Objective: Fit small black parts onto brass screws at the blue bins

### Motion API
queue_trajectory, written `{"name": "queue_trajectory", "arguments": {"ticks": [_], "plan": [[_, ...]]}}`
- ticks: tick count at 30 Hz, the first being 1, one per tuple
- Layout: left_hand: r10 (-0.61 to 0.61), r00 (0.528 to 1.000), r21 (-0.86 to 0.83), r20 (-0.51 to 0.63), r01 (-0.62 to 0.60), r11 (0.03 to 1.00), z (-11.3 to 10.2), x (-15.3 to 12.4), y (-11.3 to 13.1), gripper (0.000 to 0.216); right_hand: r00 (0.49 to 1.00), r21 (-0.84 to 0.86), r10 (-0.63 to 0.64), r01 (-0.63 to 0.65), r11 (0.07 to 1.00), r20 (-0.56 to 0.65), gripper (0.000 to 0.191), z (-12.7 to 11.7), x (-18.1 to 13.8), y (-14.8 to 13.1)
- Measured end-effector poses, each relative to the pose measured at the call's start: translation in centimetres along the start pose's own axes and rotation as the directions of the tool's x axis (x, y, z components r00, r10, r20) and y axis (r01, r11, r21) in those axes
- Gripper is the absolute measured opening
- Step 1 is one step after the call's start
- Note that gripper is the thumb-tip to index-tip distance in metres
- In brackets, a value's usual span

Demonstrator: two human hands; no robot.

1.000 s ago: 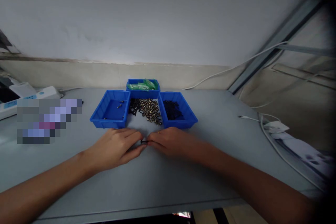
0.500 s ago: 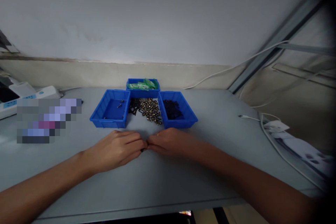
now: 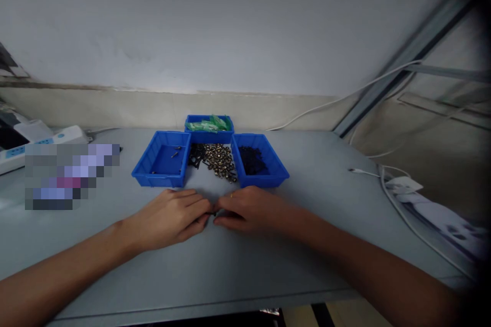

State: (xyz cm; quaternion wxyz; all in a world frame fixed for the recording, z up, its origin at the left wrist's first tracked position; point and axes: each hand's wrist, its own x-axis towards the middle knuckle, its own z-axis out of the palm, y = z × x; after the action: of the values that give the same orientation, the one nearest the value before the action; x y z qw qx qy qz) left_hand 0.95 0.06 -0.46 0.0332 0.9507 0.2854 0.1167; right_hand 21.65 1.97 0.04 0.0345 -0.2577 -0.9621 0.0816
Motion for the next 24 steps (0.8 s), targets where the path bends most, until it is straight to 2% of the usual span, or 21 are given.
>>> {"name": "queue_trajectory", "arguments": {"ticks": [5,11,17,24], "plan": [[0.002,1.000,0.027,0.008,-0.002,1.000,0.18,0.01,-0.19,0.023,1.000,0.016,0.014,-0.014,1.000,0.006,0.022,-0.35,0.15,-0.20],[-0.072,0.997,0.025,-0.021,0.073,0.997,0.34,0.02,-0.19,0.022,0.998,0.050,0.068,-0.067,0.996,-0.011,0.019,-0.31,0.09,-0.16],[-0.050,0.998,0.034,-0.034,0.051,0.998,0.22,0.08,-0.13,0.024,0.991,0.037,0.123,-0.122,0.992,-0.044,0.014,-0.06,-0.01,-0.01],[-0.064,0.997,0.038,-0.047,0.066,0.997,0.03,0.09,0.04,0.030,0.989,-0.003,0.146,-0.146,0.989,-0.011,0.022,-0.45,0.22,-0.21]]}}
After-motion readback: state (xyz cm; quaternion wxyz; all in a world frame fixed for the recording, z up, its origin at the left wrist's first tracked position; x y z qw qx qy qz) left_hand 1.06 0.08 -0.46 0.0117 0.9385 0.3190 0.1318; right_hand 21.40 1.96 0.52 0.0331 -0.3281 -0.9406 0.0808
